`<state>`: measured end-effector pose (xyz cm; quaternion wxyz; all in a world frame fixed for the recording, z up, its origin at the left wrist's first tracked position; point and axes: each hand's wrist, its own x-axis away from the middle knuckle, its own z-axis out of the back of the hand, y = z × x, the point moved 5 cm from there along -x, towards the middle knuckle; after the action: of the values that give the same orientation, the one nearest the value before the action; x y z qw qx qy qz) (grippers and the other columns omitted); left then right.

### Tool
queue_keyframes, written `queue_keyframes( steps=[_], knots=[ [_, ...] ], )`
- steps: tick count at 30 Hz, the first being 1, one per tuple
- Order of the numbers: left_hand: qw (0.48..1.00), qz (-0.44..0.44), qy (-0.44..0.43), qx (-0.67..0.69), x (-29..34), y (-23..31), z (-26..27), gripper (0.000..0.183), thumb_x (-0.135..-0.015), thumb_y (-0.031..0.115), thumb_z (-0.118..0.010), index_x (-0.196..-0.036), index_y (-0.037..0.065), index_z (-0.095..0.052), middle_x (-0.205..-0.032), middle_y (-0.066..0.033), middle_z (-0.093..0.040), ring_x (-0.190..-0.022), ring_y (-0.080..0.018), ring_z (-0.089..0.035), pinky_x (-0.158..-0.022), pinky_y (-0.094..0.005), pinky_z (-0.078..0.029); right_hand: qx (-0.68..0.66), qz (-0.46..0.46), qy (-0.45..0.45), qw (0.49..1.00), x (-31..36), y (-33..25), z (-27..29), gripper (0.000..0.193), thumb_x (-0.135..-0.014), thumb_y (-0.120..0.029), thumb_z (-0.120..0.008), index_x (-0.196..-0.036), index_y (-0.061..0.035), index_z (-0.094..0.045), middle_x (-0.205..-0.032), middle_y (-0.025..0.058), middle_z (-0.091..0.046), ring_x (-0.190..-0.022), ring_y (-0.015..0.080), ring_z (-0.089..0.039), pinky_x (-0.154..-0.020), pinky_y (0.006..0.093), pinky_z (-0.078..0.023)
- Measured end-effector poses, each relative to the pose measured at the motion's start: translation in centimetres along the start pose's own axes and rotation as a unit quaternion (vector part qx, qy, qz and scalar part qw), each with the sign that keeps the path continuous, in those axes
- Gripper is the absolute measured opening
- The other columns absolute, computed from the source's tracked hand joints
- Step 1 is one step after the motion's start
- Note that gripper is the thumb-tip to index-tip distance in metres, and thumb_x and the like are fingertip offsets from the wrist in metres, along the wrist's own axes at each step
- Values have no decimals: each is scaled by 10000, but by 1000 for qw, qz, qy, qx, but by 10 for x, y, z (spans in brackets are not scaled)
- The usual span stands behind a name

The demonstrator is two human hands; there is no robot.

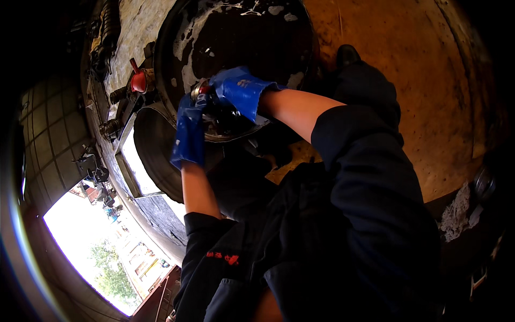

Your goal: The person cleans metallic machine parts by scrubbing them with a brush in a bucket of soapy liquid while sitting on the floor.

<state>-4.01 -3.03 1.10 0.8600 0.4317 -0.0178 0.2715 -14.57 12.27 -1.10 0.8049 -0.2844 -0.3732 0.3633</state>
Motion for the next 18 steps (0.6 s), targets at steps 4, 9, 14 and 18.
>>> queue_keyframes(
  steps=[4, 9, 14, 18],
  knots=[
    [983, 100, -156, -9, -17, 44, 15, 473, -977, 382, -703, -1247, -4, -665, -1027, -113, -718, -901, -218, -664, -826, -347, -525, 93, 136, 91, 982, 1, -3, -8, 447, -872, -449, -726, -1216, -167, -678, -1103, 109, -735, -970, 293, -728, -814, 423, -586],
    [998, 20, -40, -41, 4, 53, 2, 489, -1017, 392, -625, -1279, -20, -646, -1064, -136, -712, -960, -250, -667, -873, -362, -522, -295, -1, 42, 955, 11, 23, 11, 343, -932, -381, -638, -914, -54, -739, -735, 87, -675, -705, 207, -660, -667, 361, -507],
    [981, -1, 181, -75, 13, -9, -23, 453, -986, 384, -674, -1149, -38, -685, -957, -146, -736, -851, -215, -673, -758, -361, -534, -567, 22, 64, 821, 26, 38, -11, 407, -956, -445, -614, -968, -64, -756, -732, 83, -654, -716, 175, -621, -692, 346, -477],
    [986, 0, 141, -86, 11, -9, -13, 420, -978, 378, -685, -1064, -32, -701, -853, -109, -722, -754, -207, -652, -694, -367, -526, -296, -8, 41, 954, 34, 22, 11, 368, -923, -358, -637, -939, -1, -720, -838, 157, -709, -818, 274, -661, -797, 349, -498]
  ],
)
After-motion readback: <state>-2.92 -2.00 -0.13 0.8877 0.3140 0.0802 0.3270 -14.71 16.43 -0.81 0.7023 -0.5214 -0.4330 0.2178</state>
